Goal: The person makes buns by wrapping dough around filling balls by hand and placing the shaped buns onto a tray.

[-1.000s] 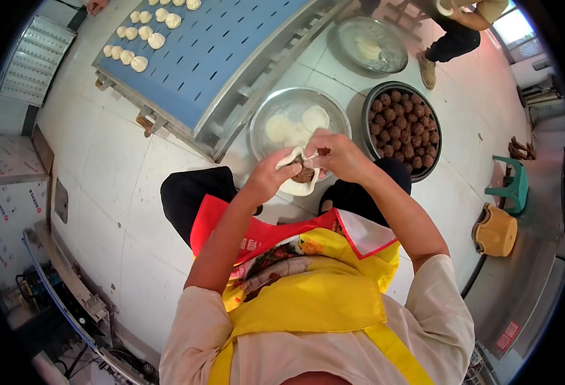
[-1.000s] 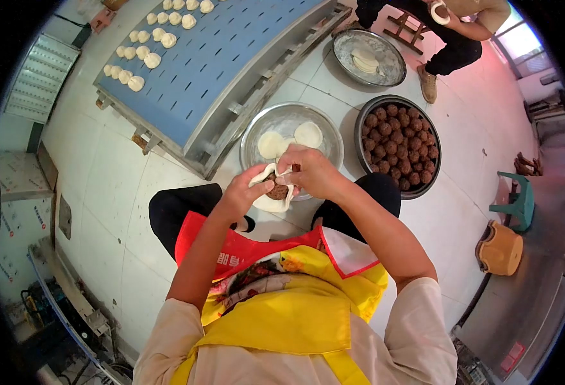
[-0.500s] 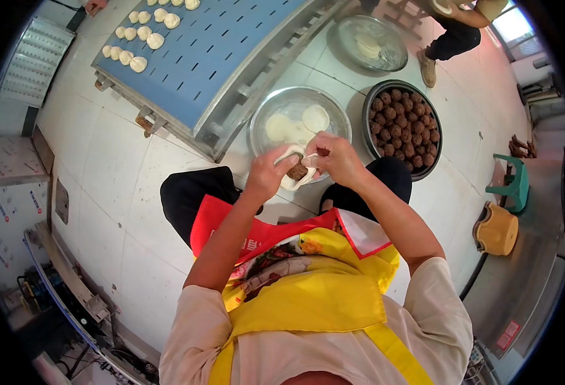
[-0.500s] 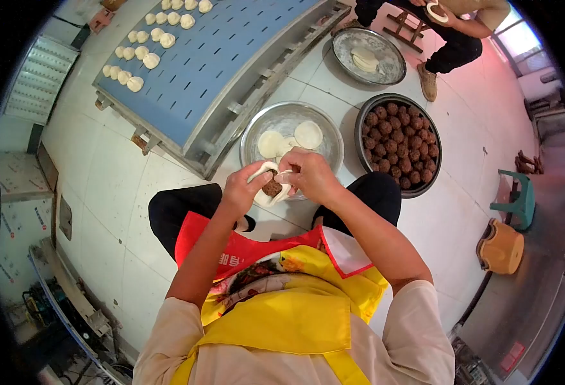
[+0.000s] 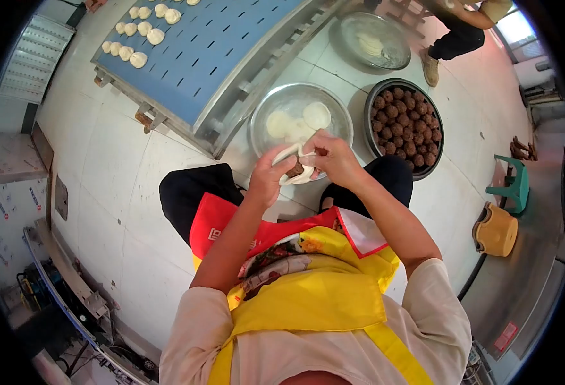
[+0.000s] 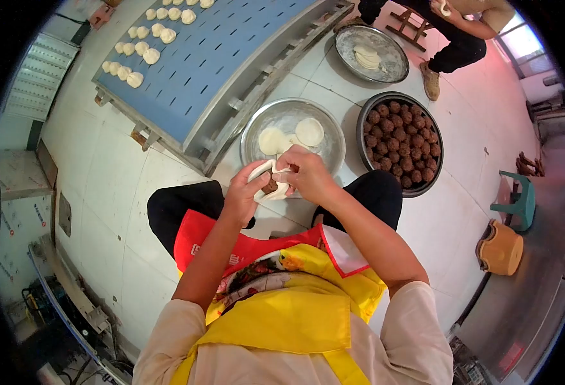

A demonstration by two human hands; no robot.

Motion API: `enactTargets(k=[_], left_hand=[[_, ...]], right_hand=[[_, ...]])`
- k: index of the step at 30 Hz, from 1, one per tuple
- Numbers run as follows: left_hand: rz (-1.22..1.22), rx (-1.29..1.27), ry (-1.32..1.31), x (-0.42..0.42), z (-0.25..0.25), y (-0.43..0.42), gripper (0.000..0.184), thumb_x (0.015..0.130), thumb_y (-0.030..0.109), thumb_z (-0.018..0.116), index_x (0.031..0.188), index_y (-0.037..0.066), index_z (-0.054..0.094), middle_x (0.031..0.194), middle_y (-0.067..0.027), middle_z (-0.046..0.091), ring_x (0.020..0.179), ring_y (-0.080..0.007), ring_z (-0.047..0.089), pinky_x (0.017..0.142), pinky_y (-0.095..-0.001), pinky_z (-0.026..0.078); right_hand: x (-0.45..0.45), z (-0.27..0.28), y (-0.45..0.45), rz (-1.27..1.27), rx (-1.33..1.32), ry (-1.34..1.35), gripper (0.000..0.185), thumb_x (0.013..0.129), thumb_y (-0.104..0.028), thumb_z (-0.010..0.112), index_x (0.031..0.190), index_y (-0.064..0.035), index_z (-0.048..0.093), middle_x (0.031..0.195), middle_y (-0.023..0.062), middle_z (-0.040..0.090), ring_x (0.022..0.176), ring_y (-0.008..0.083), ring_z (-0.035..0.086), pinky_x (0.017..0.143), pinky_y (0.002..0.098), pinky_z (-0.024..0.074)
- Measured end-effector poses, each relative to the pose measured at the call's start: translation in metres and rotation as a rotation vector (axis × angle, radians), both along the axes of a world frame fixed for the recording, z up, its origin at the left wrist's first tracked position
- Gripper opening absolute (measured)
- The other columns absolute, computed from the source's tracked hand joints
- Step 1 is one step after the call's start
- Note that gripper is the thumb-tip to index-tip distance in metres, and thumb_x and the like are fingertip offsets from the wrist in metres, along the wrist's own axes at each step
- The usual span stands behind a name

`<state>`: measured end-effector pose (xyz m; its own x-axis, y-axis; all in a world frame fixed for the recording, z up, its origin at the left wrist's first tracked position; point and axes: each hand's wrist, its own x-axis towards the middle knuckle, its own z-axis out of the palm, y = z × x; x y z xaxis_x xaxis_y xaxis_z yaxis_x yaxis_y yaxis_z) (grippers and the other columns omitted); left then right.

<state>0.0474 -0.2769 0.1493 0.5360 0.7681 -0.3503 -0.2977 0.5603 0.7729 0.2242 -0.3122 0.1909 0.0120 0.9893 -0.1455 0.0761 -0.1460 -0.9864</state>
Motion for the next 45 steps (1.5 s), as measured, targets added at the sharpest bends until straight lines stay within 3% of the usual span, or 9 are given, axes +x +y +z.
enactTargets(k=[6, 9, 13, 21, 24, 27, 39, 42, 45], left_hand=[[-0.268, 0.042, 0.087, -0.001, 0.01, 0.02, 0.034, 0.091, 0.011, 0.059, 0.122, 0.0, 0.053, 0.111, -0.008, 0.06, 0.102, -0.0147, 0.057, 0.088, -0.0301, 0.047], [0.008, -0.157, -0.124, 0.003, 0.014, 0.007, 0.033, 0.091, 0.011, 0.059, 0.121, 0.0, 0.054, 0.109, -0.0073, 0.06, 0.099, -0.0142, 0.058, 0.087, -0.029, 0.048], [-0.044, 0.026, 0.065, 0.002, 0.004, -0.001, 0.036, 0.092, 0.011, 0.057, 0.126, 0.0, 0.052, 0.11, -0.008, 0.061, 0.096, -0.0141, 0.06, 0.086, -0.0283, 0.048], [-0.457, 0.479, 0.475, -0.007, 0.011, 0.033, 0.039, 0.095, 0.014, 0.053, 0.133, 0.005, 0.049, 0.111, -0.0092, 0.062, 0.097, -0.0148, 0.061, 0.082, -0.0273, 0.05], [-0.036, 0.059, 0.228, 0.006, 0.019, 0.026, 0.038, 0.094, 0.014, 0.053, 0.131, 0.008, 0.048, 0.111, -0.009, 0.061, 0.098, -0.018, 0.062, 0.083, -0.0318, 0.053], [0.159, -0.107, -0.04, 0.023, 0.028, 0.002, 0.037, 0.092, 0.012, 0.055, 0.128, 0.008, 0.048, 0.112, -0.0088, 0.059, 0.1, -0.0211, 0.062, 0.084, -0.0387, 0.055], [-0.291, 0.046, 0.173, -0.002, 0.032, 0.03, 0.037, 0.089, 0.007, 0.056, 0.125, 0.004, 0.048, 0.112, -0.0095, 0.057, 0.099, -0.0209, 0.062, 0.079, -0.0386, 0.058], [0.084, -0.02, 0.156, 0.011, 0.023, 0.014, 0.038, 0.09, 0.008, 0.056, 0.127, 0.004, 0.048, 0.113, -0.0096, 0.057, 0.098, -0.0199, 0.062, 0.08, -0.0369, 0.058], [0.056, 0.06, 0.209, 0.011, 0.011, 0.011, 0.039, 0.091, 0.009, 0.055, 0.129, 0.004, 0.048, 0.111, -0.0106, 0.059, 0.096, -0.0168, 0.061, 0.078, -0.0316, 0.056]], right_hand=[[0.003, 0.008, -0.002, 0.02, 0.148, -0.257, 0.012, 0.078, 0.0, 0.068, 0.084, 0.0005, 0.058, 0.074, 0.0065, 0.049, 0.059, 0.015, 0.056, 0.049, 0.0284, 0.0473], [0.0, 0.012, 0.001, -0.086, 0.04, -0.229, 0.012, 0.078, 0.0, 0.068, 0.084, 0.0, 0.058, 0.074, 0.0059, 0.049, 0.06, 0.0159, 0.057, 0.051, 0.0292, 0.047], [0.003, 0.005, -0.001, 0.068, 0.151, -0.339, 0.012, 0.078, 0.001, 0.067, 0.087, -0.0012, 0.06, 0.075, 0.0062, 0.05, 0.061, 0.0161, 0.057, 0.054, 0.0289, 0.0475], [-0.001, 0.009, -0.001, 0.003, 0.174, -0.321, 0.01, 0.079, 0.001, 0.066, 0.086, 0.0007, 0.058, 0.077, 0.006, 0.051, 0.061, 0.0153, 0.057, 0.054, 0.0284, 0.0483], [-0.004, 0.014, 0.003, -0.158, 0.001, -0.15, 0.009, 0.082, 0.0, 0.065, 0.082, 0.0025, 0.056, 0.082, 0.0051, 0.053, 0.063, 0.0131, 0.059, 0.051, 0.0258, 0.0495], [-0.011, 0.014, 0.007, -0.203, -0.134, -0.024, 0.012, 0.083, -0.001, 0.066, 0.081, 0.0038, 0.056, 0.083, 0.0041, 0.053, 0.062, 0.0115, 0.059, 0.049, 0.0246, 0.0493], [-0.01, 0.008, 0.001, -0.037, 0.286, -0.41, 0.016, 0.081, -0.007, 0.069, 0.083, 0.0011, 0.056, 0.077, 0.0109, 0.053, 0.061, 0.0178, 0.058, 0.053, 0.0302, 0.0477], [-0.012, 0.015, 0.004, -0.134, 0.145, -0.37, 0.014, 0.081, -0.006, 0.069, 0.084, 0.0004, 0.057, 0.078, 0.0116, 0.054, 0.061, 0.019, 0.059, 0.053, 0.0316, 0.0478], [-0.011, 0.011, 0.007, -0.11, 0.103, -0.321, 0.013, 0.081, -0.005, 0.068, 0.086, 0.0, 0.058, 0.081, 0.0114, 0.055, 0.061, 0.0192, 0.06, 0.053, 0.031, 0.048]])
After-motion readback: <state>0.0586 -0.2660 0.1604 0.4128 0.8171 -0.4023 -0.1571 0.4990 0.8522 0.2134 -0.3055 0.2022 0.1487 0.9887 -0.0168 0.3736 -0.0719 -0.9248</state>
